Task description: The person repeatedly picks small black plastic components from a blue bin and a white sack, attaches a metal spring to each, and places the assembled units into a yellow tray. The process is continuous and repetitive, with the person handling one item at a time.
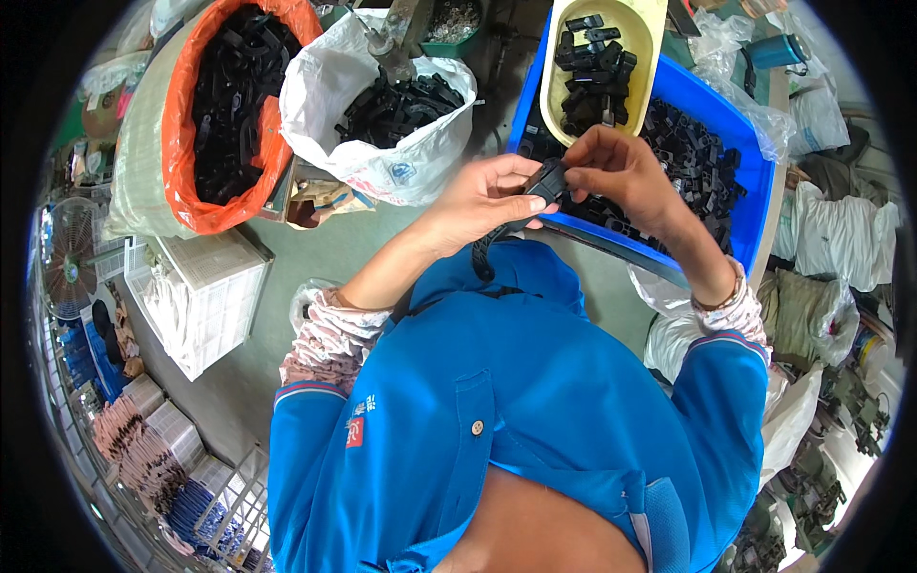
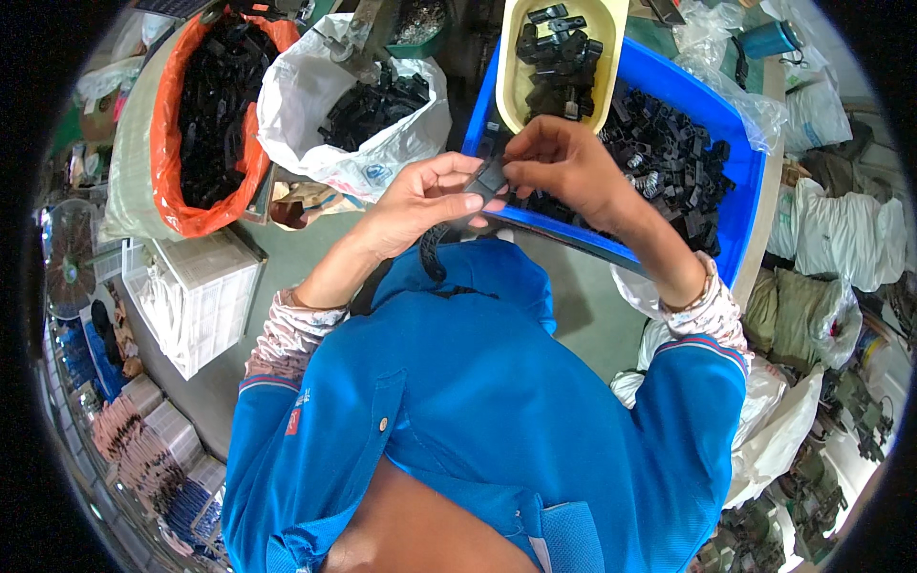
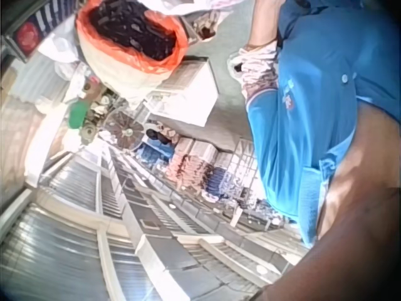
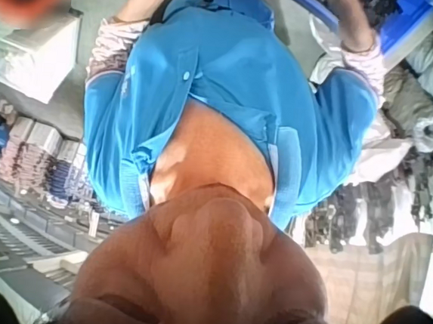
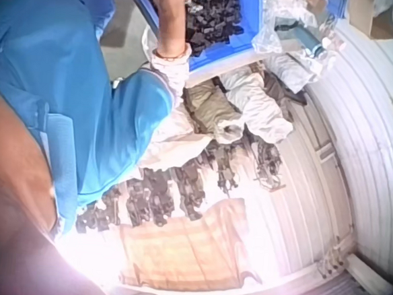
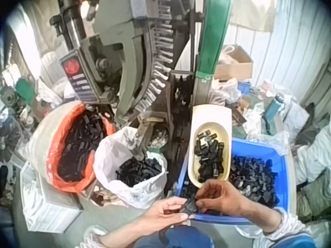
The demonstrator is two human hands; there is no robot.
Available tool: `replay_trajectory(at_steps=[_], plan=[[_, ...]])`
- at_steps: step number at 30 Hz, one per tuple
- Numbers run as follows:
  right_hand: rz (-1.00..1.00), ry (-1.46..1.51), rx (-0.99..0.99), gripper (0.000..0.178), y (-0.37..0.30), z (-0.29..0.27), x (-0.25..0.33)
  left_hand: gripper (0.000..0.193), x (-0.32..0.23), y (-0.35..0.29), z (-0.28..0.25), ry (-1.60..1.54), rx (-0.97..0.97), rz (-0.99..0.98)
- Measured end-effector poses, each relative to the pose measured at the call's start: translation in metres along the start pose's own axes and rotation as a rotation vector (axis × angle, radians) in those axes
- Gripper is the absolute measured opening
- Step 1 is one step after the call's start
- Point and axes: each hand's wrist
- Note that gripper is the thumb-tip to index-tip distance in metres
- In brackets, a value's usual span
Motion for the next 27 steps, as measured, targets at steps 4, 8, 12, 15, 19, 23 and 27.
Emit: replay_trajectory(at_steps=[4, 8, 12, 15, 19, 23, 27], plan=[[-0.08, 0.047, -0.049, 0.015, -0.007, 0.018, -0.019, 0.045, -0.002, 0.002, 0.01, 0.517, -0.227, 0.116], [-0.147, 0.232, -0.173, 0.015, -0.011, 0.026, -0.031, 0.033, 0.004, 0.008, 0.007, 0.709, -0.368, 0.409], [-0.269, 0.316, -0.206, 0.019, -0.008, 0.033, -0.045, 0.023, -0.009, 0.002, -0.004, 0.468, -0.227, 0.076], [-0.194, 0.26, -0.115, 0.02, 0.009, 0.018, -0.029, 0.023, 0.001, 0.005, -0.022, 0.585, -0.286, 0.267], [-0.418, -0.728, -0.621, 0.022, 0.071, -0.048, -0.015, 0.025, -0.006, 0.003, -0.033, 0.543, -0.385, 0.35], [-0.629, -1.265, -0.58, 0.025, 0.128, -0.086, -0.018, 0.029, -0.007, 0.002, -0.042, 0.472, -0.454, 0.289], [-0.581, -1.583, -0.35, 0.03, 0.161, -0.105, -0.015, 0.027, -0.012, -0.001, -0.057, 0.49, -0.425, 0.319]])
Point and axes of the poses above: each hand's wrist, its own y-axis towards the middle knuckle, its own z-axis out of the palm, x = y × z, and after that the axes turned 2 degrees about -y, right-handed
